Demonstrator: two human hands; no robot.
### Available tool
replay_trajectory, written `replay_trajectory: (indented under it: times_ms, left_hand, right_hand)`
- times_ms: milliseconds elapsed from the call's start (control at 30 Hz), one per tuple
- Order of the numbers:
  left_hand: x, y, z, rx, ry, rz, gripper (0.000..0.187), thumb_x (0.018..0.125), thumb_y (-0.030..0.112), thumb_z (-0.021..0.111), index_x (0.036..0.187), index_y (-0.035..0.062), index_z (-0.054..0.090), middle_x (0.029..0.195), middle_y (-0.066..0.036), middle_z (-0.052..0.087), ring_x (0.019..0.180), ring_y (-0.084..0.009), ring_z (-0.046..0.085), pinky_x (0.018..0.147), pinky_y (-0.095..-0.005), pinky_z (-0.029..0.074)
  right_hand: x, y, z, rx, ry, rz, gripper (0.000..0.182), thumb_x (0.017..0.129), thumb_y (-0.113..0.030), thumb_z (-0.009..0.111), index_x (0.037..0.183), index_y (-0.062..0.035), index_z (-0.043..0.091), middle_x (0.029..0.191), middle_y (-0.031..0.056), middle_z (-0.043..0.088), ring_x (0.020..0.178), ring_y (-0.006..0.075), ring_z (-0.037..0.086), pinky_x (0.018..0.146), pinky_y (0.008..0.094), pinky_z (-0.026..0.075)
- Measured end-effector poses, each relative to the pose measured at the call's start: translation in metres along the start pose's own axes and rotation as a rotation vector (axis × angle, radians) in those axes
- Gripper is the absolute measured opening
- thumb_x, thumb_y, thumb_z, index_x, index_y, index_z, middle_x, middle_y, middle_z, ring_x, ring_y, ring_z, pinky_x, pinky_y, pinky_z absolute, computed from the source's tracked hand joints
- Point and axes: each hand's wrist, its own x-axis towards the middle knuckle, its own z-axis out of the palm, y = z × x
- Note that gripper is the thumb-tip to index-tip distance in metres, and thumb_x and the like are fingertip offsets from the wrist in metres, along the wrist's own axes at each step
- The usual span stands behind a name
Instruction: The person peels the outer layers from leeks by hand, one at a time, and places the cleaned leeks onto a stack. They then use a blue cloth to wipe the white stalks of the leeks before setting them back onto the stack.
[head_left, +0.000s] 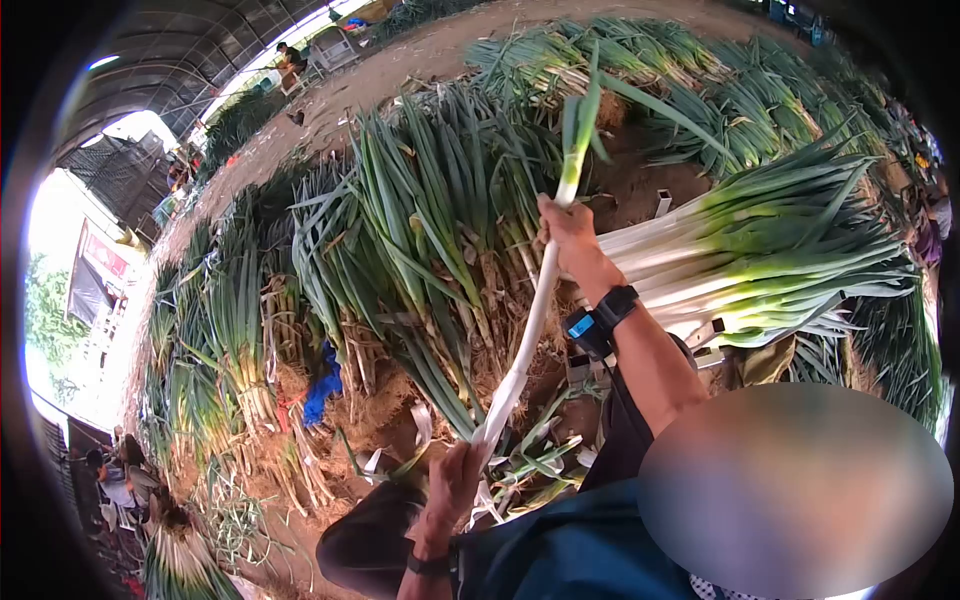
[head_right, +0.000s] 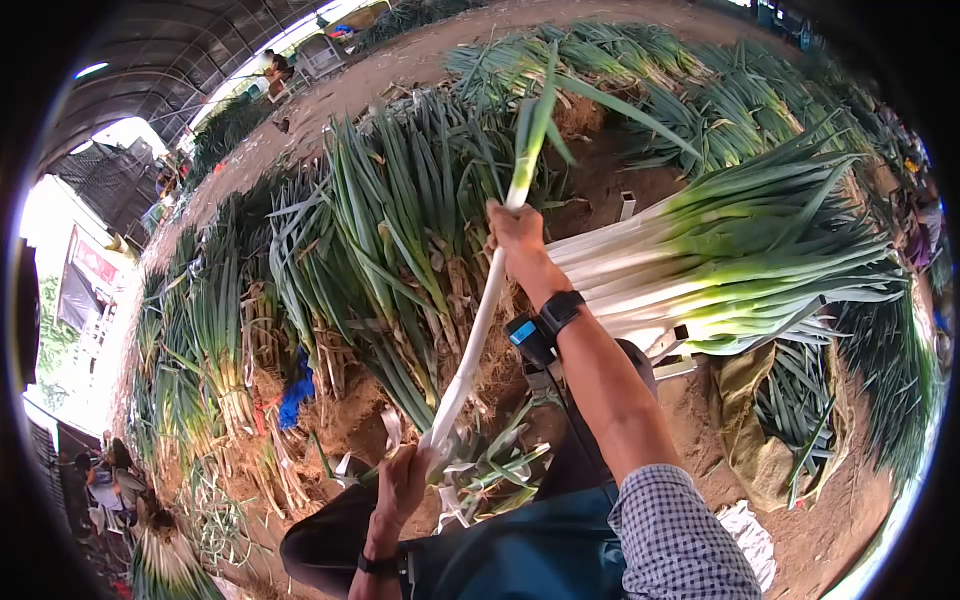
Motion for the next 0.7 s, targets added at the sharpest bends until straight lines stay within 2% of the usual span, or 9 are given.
replay_trajectory:
  times_ms: [167, 300, 333, 433, 467, 533, 567, 633, 700]
  left_hand:
    - [-0.079, -0.062, 0.03, -0.06, 0.043, -0.049, 0.021, 0.098, 0.021, 0.059, 0.087, 0.0043, 0.062, 0.069, -0.023, 0.057, 0.061, -0.0399, 0.061, 0.05, -0.0468, 0.041]
    - [-0.088, -0.055, 0.011, 0.061, -0.149, -0.179, 0.028, 0.094, 0.026, 0.066, 0.111, 0.0048, 0.065, 0.095, -0.022, 0.067, 0.088, -0.0411, 0.066, 0.074, -0.0478, 0.051]
    - [-0.066, -0.021, -0.004, 0.21, -0.113, -0.16, 0.048, 0.088, 0.028, 0.074, 0.128, 0.0068, 0.058, 0.11, -0.023, 0.065, 0.097, -0.042, 0.065, 0.085, -0.0482, 0.051]
    - [-0.003, -0.008, -0.009, 0.283, 0.36, 0.151, 0.06, 0.086, 0.028, 0.078, 0.135, 0.0041, 0.051, 0.115, -0.021, 0.064, 0.095, -0.0354, 0.067, 0.083, -0.0443, 0.053]
    - [0.016, -0.038, 0.007, -0.237, 0.277, -0.157, 0.061, 0.088, 0.026, 0.077, 0.136, 0.0017, 0.048, 0.117, -0.019, 0.063, 0.092, -0.0301, 0.068, 0.08, -0.0406, 0.054]
    - [0.05, -0.023, 0.007, -0.583, 0.172, -0.24, 0.056, 0.092, 0.023, 0.074, 0.134, -0.002, 0.047, 0.116, -0.015, 0.063, 0.087, -0.0197, 0.067, 0.074, -0.0333, 0.055]
    - [0.065, 0.017, -0.001, -0.4, 0.145, -0.06, 0.05, 0.094, 0.021, 0.071, 0.131, -0.0035, 0.049, 0.112, -0.013, 0.064, 0.084, -0.0145, 0.066, 0.071, -0.0297, 0.056]
    - [0.085, 0.01, 0.023, -0.732, 0.117, -0.222, 0.034, 0.096, 0.019, 0.068, 0.12, -0.0032, 0.057, 0.094, -0.008, 0.067, 0.071, -0.0102, 0.064, 0.061, -0.0291, 0.054]
    - [0.084, 0.007, 0.036, -0.406, 0.139, -0.091, 0.016, 0.098, 0.014, 0.061, 0.1, -0.0011, 0.061, 0.071, -0.013, 0.065, 0.058, -0.0208, 0.063, 0.052, -0.0365, 0.048]
  right_hand:
    - [0.028, -0.022, -0.024, 0.145, 0.099, -0.217, 0.029, 0.094, -0.02, 0.069, 0.077, -0.0076, 0.049, 0.059, 0.0008, 0.047, 0.042, 0.0133, 0.046, 0.041, 0.0335, 0.043]
    - [0.039, -0.04, -0.04, 0.371, 0.042, -0.212, 0.031, 0.094, -0.021, 0.069, 0.075, -0.0092, 0.048, 0.062, 0.0011, 0.048, 0.047, 0.0137, 0.047, 0.048, 0.0351, 0.047]
    - [0.035, -0.038, -0.04, 0.363, -0.036, -0.205, 0.03, 0.097, -0.026, 0.068, 0.076, -0.0112, 0.052, 0.067, 0.0013, 0.051, 0.053, 0.0145, 0.049, 0.056, 0.0362, 0.048]
    - [0.019, -0.028, -0.019, 0.44, -0.131, -0.172, 0.025, 0.095, -0.022, 0.069, 0.081, -0.0091, 0.054, 0.069, 0.0023, 0.051, 0.057, 0.0163, 0.052, 0.06, 0.0391, 0.054]
    - [0.011, -0.027, -0.011, 0.446, -0.167, -0.175, 0.024, 0.095, -0.023, 0.07, 0.083, -0.0092, 0.055, 0.071, 0.0023, 0.052, 0.059, 0.0163, 0.052, 0.062, 0.0393, 0.055]
    - [-0.003, -0.02, 0.002, 0.483, -0.234, -0.16, 0.024, 0.096, -0.025, 0.069, 0.086, -0.0092, 0.055, 0.073, 0.0024, 0.052, 0.061, 0.0164, 0.052, 0.066, 0.0392, 0.055]
    - [-0.008, -0.017, 0.004, 0.497, -0.242, -0.146, 0.024, 0.096, -0.026, 0.068, 0.086, -0.0093, 0.055, 0.074, 0.0025, 0.052, 0.061, 0.0164, 0.052, 0.066, 0.0389, 0.055]
    - [-0.015, -0.016, 0.004, 0.481, -0.298, -0.146, 0.023, 0.098, -0.026, 0.065, 0.086, -0.009, 0.055, 0.075, 0.003, 0.052, 0.063, 0.0166, 0.052, 0.066, 0.0382, 0.054]
    - [-0.015, -0.019, 0.0, 0.459, -0.249, -0.128, 0.025, 0.099, -0.026, 0.065, 0.085, -0.0085, 0.054, 0.07, 0.0022, 0.051, 0.057, 0.0159, 0.049, 0.06, 0.0373, 0.05]
